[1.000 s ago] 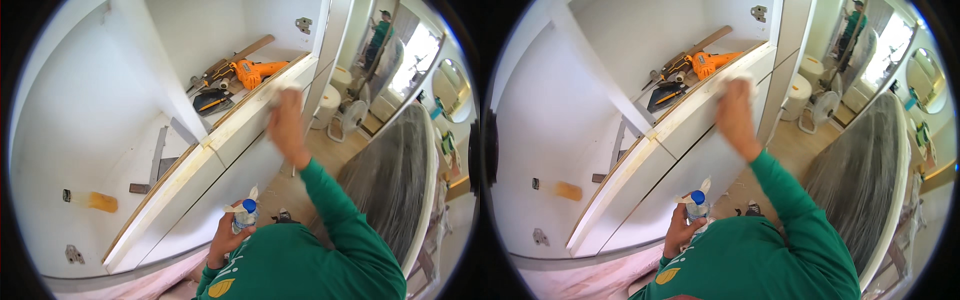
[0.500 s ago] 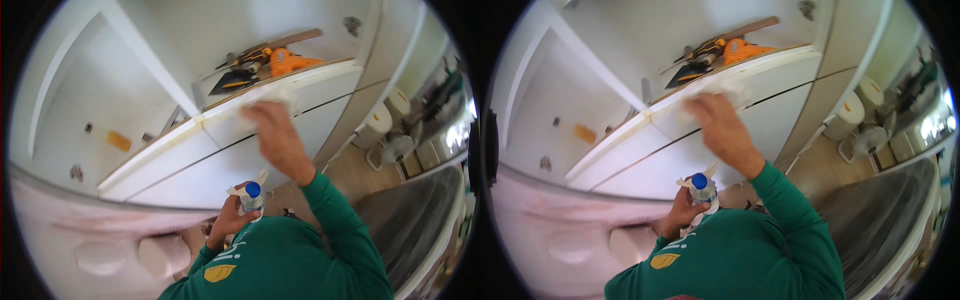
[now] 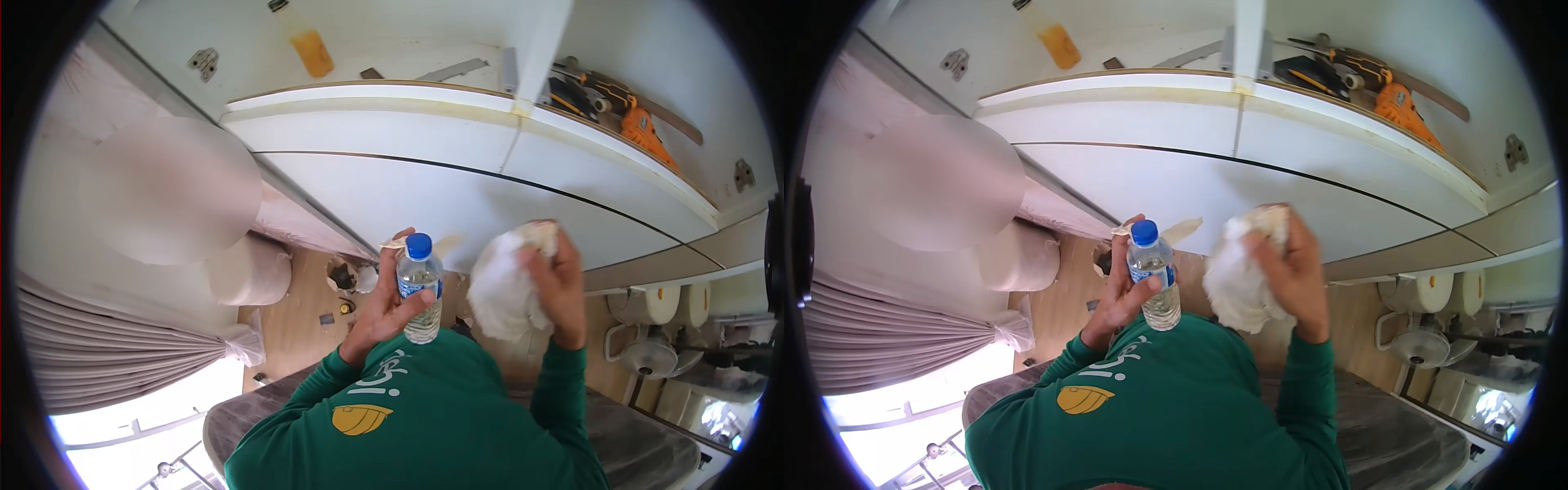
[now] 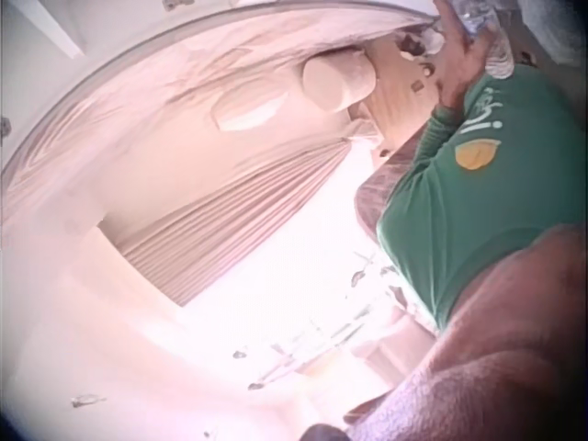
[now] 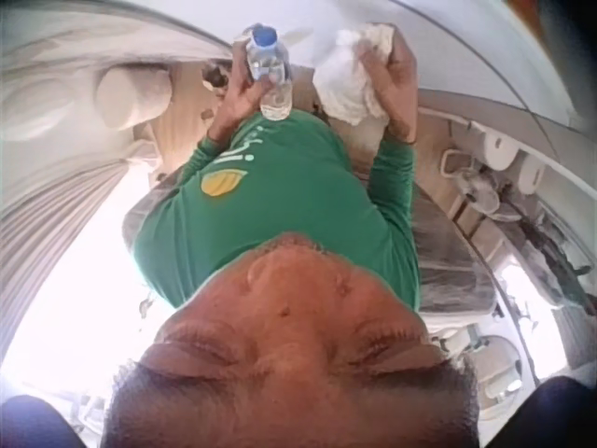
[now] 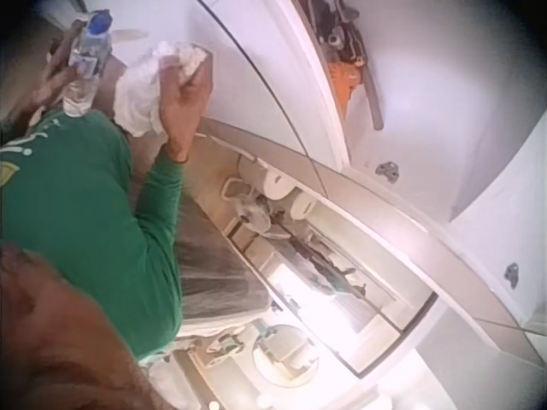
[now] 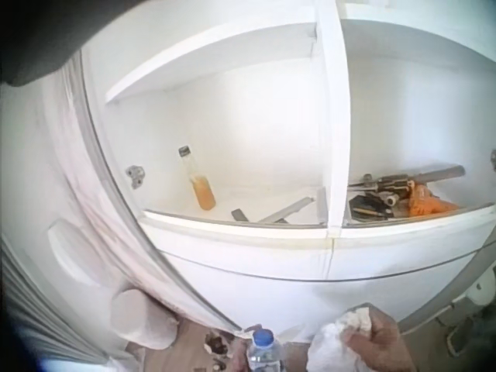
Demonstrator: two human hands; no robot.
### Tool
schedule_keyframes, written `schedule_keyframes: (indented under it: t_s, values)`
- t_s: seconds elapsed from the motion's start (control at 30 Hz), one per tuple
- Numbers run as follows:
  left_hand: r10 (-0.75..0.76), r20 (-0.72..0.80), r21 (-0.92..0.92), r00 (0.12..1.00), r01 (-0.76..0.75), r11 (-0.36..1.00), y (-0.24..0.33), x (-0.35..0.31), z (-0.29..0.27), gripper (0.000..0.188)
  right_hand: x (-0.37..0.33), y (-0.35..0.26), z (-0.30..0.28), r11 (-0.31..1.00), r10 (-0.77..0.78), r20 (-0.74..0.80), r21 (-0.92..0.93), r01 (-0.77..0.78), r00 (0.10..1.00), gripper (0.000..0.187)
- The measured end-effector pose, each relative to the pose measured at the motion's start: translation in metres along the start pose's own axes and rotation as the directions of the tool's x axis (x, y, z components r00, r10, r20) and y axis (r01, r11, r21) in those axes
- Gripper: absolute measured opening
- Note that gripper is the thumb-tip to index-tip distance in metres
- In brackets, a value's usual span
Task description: The person positions and presses a white adhesive strip onto the edge of a white cabinet shelf, then sits on the floor to apply water from a bottle to a cloth and uses it to wipe the shelf edge.
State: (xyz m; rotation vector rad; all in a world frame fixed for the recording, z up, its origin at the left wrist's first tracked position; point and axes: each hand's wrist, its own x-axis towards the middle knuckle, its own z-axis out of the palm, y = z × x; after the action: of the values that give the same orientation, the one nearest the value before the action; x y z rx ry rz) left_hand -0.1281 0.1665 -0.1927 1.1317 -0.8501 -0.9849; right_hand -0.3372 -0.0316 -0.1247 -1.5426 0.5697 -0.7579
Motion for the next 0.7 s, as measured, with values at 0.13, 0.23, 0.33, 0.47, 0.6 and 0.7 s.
schedule_keyframes:
  t_s: [0.13,0.23,0.33,0.47,0.6,0.7]
  values:
    - [0.000,-0.034,-0.016,0.999,-0.001,1.000,0.004,-0.004,-0.026,0.091,0.022,0.008,0.063,0.996,0.066,0.121,0.044,-0.072,0.990,0.022]
    - [0.070,-0.047,0.008,0.996,-0.070,0.998,0.010,-0.008,-0.051,0.091,0.033,-0.010,0.085,0.998,0.058,0.112,-0.027,-0.055,0.992,0.025]
    - [0.132,-0.145,0.126,0.981,-0.114,0.985,-0.002,-0.022,-0.092,0.092,0.049,-0.023,0.093,0.936,0.239,0.388,-0.337,-0.104,0.890,0.029]
    - [0.113,-0.313,-0.034,0.943,-0.131,0.991,0.017,-0.040,-0.118,0.090,0.058,0.026,0.134,0.916,0.359,0.510,-0.353,-0.190,0.782,0.039]
    - [0.067,-0.395,0.026,0.916,-0.062,0.998,0.007,-0.068,-0.163,0.086,0.063,0.048,0.227,0.890,0.454,0.585,-0.265,-0.371,0.673,0.047]
    - [0.096,-0.443,0.082,0.891,-0.067,0.994,0.001,-0.079,-0.178,0.086,0.082,0.050,0.271,0.854,0.475,0.671,-0.194,-0.483,0.570,0.044]
